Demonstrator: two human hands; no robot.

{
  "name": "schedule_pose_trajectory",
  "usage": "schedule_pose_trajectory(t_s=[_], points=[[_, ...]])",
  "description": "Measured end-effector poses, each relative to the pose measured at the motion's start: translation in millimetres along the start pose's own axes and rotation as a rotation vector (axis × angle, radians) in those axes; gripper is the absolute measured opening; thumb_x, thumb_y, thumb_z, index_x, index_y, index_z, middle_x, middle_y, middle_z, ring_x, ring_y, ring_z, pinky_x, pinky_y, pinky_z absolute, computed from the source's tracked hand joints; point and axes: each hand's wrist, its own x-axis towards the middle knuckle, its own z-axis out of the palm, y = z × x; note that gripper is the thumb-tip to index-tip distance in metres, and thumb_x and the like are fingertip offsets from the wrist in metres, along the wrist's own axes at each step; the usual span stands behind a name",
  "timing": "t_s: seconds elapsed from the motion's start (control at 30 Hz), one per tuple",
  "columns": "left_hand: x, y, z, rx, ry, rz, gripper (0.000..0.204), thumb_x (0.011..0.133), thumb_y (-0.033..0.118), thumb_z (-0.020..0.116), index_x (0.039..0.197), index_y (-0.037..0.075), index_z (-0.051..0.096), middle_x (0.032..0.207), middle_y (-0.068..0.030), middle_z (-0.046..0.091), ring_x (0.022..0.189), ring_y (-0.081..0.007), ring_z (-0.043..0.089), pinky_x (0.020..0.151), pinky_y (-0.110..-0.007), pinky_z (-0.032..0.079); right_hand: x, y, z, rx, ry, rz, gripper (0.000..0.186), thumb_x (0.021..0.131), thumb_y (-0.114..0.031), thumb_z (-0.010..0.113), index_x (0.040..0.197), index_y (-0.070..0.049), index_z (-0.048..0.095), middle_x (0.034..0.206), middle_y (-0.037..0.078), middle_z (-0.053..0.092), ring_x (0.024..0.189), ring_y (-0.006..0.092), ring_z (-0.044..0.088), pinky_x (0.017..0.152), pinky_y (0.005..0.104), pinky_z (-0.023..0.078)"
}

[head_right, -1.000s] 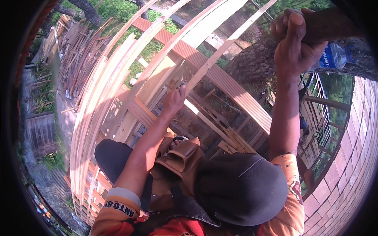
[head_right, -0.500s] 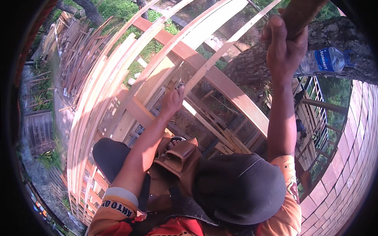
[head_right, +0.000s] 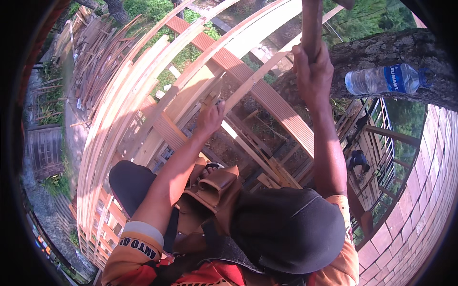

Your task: The person installs wooden roof tiles by positioning them on the wooden frame and securing them with nails using a hammer. The person also marks a tile with a pencil and cuts it to size using a hand saw.

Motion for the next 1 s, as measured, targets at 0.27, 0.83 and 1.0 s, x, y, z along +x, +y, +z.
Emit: schedule_pose_trajectory(t_s=[0.27,0.83,1.0], points=[[4.9,12.2,11.2,0.010,-0.081,0.036,0.071,0.106,0.050,0.031,0.080,-0.001,0.072,0.080,-0.0294,0.067,0.078,-0.0475,0.067,0.075,-0.057,0.052,-102.1,139.4,8.9,-0.366,-0.622,0.138,0.025,0.095,-0.018,0.064,0.102,0.000,0.048,0.087,0.032,0.063,0.084,0.0527,0.063,0.073,0.0560,0.048],[8.3,-5.2,29.4,0.057,-0.050,0.081,0.072,0.106,0.052,0.029,0.079,0.001,0.071,0.083,-0.0278,0.069,0.083,-0.0468,0.068,0.078,-0.057,0.053,-81.4,127.8,10.2,-0.278,-0.525,0.043,0.030,0.095,-0.027,0.066,0.101,0.001,0.055,0.077,0.024,0.060,0.077,0.0474,0.062,0.067,0.0463,0.048],[3.1,-5.0,14.5,0.060,-0.058,0.026,0.073,0.106,0.052,0.027,0.080,0.000,0.072,0.083,-0.0281,0.069,0.083,-0.0469,0.068,0.077,-0.056,0.054,-14.0,3.3,2.3,0.501,0.097,-0.054,0.024,0.100,-0.023,0.066,0.108,-0.004,0.056,0.075,-0.001,0.056,0.061,0.0064,0.050,0.053,0.0247,0.040]])
